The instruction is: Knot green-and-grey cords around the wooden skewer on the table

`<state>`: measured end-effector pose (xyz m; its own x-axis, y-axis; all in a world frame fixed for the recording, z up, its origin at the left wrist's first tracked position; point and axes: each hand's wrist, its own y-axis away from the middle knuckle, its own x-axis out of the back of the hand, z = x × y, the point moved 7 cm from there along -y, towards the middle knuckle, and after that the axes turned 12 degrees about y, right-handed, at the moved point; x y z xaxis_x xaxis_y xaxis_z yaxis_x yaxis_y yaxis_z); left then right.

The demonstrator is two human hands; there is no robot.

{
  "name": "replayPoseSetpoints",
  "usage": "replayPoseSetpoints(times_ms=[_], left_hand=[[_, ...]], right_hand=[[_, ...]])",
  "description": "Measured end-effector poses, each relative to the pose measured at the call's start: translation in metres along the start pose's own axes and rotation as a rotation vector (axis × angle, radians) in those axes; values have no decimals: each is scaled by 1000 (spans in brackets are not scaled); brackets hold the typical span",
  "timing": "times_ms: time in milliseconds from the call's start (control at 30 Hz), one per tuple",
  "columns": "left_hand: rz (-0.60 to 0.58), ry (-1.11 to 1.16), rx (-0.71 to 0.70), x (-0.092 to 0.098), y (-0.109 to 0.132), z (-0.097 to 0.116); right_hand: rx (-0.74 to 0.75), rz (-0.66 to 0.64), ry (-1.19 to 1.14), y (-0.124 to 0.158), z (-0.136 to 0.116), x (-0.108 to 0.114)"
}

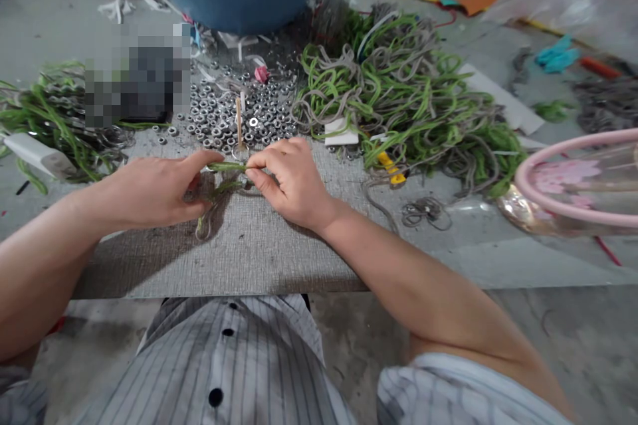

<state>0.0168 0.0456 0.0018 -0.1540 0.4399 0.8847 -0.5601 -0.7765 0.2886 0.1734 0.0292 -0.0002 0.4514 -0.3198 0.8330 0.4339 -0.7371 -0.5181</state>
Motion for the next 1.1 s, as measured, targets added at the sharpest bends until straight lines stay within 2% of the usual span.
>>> replayPoseSetpoints(times_ms=[233,333,533,700,800,933,967,1033,1067,1100], left_hand=[[9,-113,-65,-4,1,3],[0,-129,-69,-4,2,3],[-42,-162,-70,-1,6,6],[-4,-224,-57,1,7,8],[86,-259,-3,9,6,7],[287,-194,36,24,6,3],[353,-127,-2,27,6,4],[497,62,-182,32,10,13],[543,190,-294,32,13,19],[522,317,-358,28,12,22]], right_hand=[[336,-201,-50,7,-36,-11],[423,-253,-44,10,-45,-16],[451,-248,-42,9,-45,-16],[418,-203,-86,9,-39,-15],[340,-179,-132,7,-31,-14],[232,-155,-154,3,-22,-11],[208,-141,-149,2,-20,-10],[162,-110,-132,1,-16,-8],[143,-98,-123,0,-15,-8],[129,-88,-116,0,-14,-8]])
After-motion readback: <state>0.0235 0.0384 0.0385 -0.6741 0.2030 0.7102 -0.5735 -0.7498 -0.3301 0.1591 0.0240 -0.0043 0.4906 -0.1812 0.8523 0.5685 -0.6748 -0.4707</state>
